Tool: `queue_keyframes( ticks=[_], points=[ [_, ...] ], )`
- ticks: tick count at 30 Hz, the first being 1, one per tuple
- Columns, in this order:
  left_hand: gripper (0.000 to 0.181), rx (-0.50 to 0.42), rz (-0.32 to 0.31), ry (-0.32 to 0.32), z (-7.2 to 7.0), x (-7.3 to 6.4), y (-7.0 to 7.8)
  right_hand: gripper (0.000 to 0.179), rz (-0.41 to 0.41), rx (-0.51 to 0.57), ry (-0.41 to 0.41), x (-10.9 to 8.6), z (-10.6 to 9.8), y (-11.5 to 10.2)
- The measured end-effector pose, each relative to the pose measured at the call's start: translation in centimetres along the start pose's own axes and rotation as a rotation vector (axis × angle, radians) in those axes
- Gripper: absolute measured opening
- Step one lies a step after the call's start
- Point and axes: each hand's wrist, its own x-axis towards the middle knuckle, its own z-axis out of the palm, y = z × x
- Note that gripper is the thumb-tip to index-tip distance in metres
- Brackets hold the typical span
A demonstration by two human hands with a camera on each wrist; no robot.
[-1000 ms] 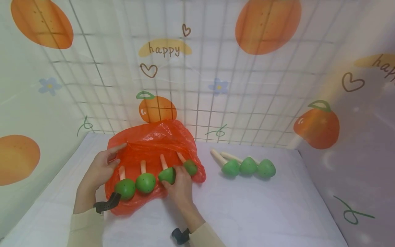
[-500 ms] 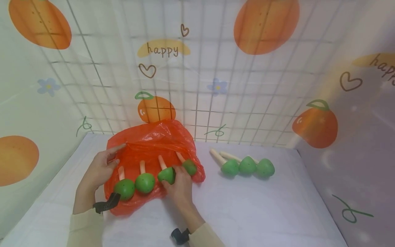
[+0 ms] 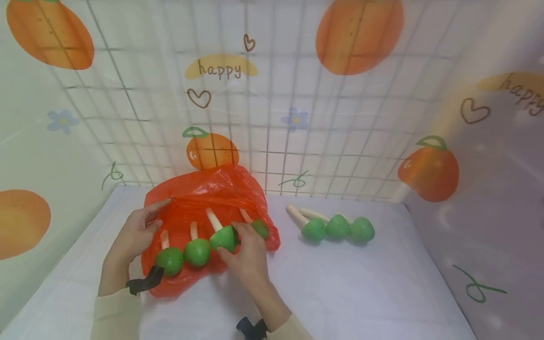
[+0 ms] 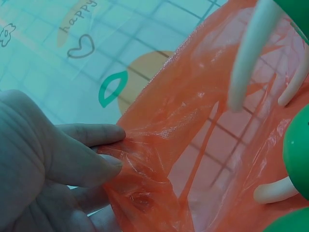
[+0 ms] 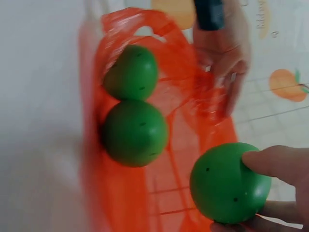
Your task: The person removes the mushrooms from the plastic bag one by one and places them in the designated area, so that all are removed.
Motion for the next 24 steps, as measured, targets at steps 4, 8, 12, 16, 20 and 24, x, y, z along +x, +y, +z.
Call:
queue_keyframes(
  ticks=[4, 8, 12, 16, 20, 24],
  points=[
    [0.057, -0.005, 0.004, 0.003, 0.0, 0.0, 0.0, 0.063, -0.017, 0.023, -0.005, -0.4, -1.2, -1.4],
    [0.057, -0.012, 0.008, 0.006, 0.1, 0.1, -0.1, 0.063, -0.032, 0.053, -0.006, -0.8, -2.4, -2.5],
    [0.057, -0.013, 0.007, 0.004, 0.2, 0.2, -0.3, 0.061, -0.075, 0.111, -0.003, -1.4, -3.7, -3.8],
    [0.057, -0.009, 0.012, 0.004, 0.3, 0.2, -0.4, 0.060, -0.136, 0.181, 0.008, -1.7, -5.2, -5.0],
    [0.057, -0.002, 0.005, 0.004, 0.3, 0.2, -0.2, 0.062, -0.180, 0.218, 0.033, -1.9, -6.7, -5.5],
    [0.057, 0.005, -0.002, 0.000, 0.3, 0.2, -0.2, 0.061, -0.171, 0.216, 0.081, -1.7, -8.1, -5.3]
  ],
)
